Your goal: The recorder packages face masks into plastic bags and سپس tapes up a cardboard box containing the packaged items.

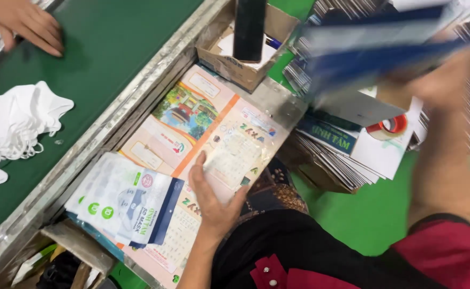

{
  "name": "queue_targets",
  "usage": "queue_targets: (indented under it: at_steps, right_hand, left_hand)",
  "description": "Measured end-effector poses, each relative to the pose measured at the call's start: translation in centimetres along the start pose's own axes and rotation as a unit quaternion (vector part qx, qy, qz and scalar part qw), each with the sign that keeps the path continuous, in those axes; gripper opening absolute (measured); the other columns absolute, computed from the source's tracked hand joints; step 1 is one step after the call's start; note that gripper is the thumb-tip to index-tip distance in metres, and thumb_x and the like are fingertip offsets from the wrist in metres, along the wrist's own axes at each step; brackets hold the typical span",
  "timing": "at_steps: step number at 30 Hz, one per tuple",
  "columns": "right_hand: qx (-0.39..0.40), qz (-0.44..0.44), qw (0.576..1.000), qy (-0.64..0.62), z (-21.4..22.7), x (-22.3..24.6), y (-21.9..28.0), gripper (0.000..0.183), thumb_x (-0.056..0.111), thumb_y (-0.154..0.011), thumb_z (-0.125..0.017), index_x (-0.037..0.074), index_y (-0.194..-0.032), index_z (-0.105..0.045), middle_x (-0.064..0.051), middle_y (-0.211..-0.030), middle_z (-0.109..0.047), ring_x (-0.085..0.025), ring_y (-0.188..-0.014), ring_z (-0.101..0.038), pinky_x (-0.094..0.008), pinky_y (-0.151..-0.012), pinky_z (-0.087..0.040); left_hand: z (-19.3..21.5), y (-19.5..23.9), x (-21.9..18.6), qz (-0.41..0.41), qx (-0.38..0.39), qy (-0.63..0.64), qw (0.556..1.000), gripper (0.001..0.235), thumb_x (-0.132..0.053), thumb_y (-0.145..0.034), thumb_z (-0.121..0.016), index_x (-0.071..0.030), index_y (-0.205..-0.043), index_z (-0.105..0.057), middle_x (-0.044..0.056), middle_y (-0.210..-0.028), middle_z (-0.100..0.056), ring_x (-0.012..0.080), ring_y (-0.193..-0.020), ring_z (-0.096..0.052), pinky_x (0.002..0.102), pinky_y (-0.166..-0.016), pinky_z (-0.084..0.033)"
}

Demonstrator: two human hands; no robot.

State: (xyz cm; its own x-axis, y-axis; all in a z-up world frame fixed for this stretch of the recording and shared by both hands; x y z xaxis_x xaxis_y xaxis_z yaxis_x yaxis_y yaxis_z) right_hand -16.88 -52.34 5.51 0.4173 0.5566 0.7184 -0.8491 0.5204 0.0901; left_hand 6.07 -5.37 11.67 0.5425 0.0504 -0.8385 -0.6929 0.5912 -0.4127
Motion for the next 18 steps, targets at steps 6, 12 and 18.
queue_targets:
  at_steps: [6, 12, 18]
  right_hand:
    - [0.050, -0.193, 0.974, 0.109, 19.3, -7.8, -0.3, 0.055, 0.022, -0.072, -0.087, -0.002, -0.118, -0.070, -0.021, -0.107, -0.072, -0.037, -0.092, -0.073, -0.047, -0.085, -0.058]
    - [0.108, -0.307, 0.927, 0.186, 12.3, -7.0, -9.1, 0.052, 0.015, -0.076, -0.084, -0.007, -0.123, -0.074, -0.028, -0.111, -0.078, -0.045, -0.093, -0.077, -0.053, -0.086, -0.060]
    - [0.284, -0.327, 0.894, 0.118, 0.1, -15.4, -11.7, 0.071, 0.015, -0.068, -0.086, 0.004, -0.134, -0.065, -0.020, -0.133, -0.073, -0.034, -0.122, -0.068, -0.041, -0.109, -0.047]
  left_hand:
    - [0.6, 2.8, 4.1, 0.079, -0.015, 0.029, 0.996, 0.092, -0.009, -0.082, -0.078, 0.008, -0.155, -0.025, 0.027, -0.153, -0.042, 0.0404, -0.143, -0.043, 0.048, -0.120, -0.033]
    - [0.7, 2.4, 4.2, 0.107, -0.003, -0.018, 0.994, 0.078, -0.007, -0.085, -0.075, 0.006, -0.152, -0.037, 0.025, -0.151, -0.047, 0.0376, -0.141, -0.047, 0.045, -0.119, -0.035]
    - [-1.7, 0.0, 2.2, 0.082, 0.023, -0.024, 0.996, 0.071, -0.008, -0.086, -0.074, 0.004, -0.149, -0.042, 0.025, -0.152, -0.046, 0.0377, -0.143, -0.046, 0.044, -0.117, -0.037]
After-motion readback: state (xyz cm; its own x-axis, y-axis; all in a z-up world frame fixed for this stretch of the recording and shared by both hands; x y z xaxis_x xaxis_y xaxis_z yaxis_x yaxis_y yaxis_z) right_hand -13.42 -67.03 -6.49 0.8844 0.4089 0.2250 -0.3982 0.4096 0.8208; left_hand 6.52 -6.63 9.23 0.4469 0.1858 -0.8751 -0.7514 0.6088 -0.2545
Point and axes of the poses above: each hand's wrist, its own y-axis away from the middle knuckle, its own z-axis out of the back of the hand, x = y × z, the point moved 9 cm from there along -y, towards the middle knuckle
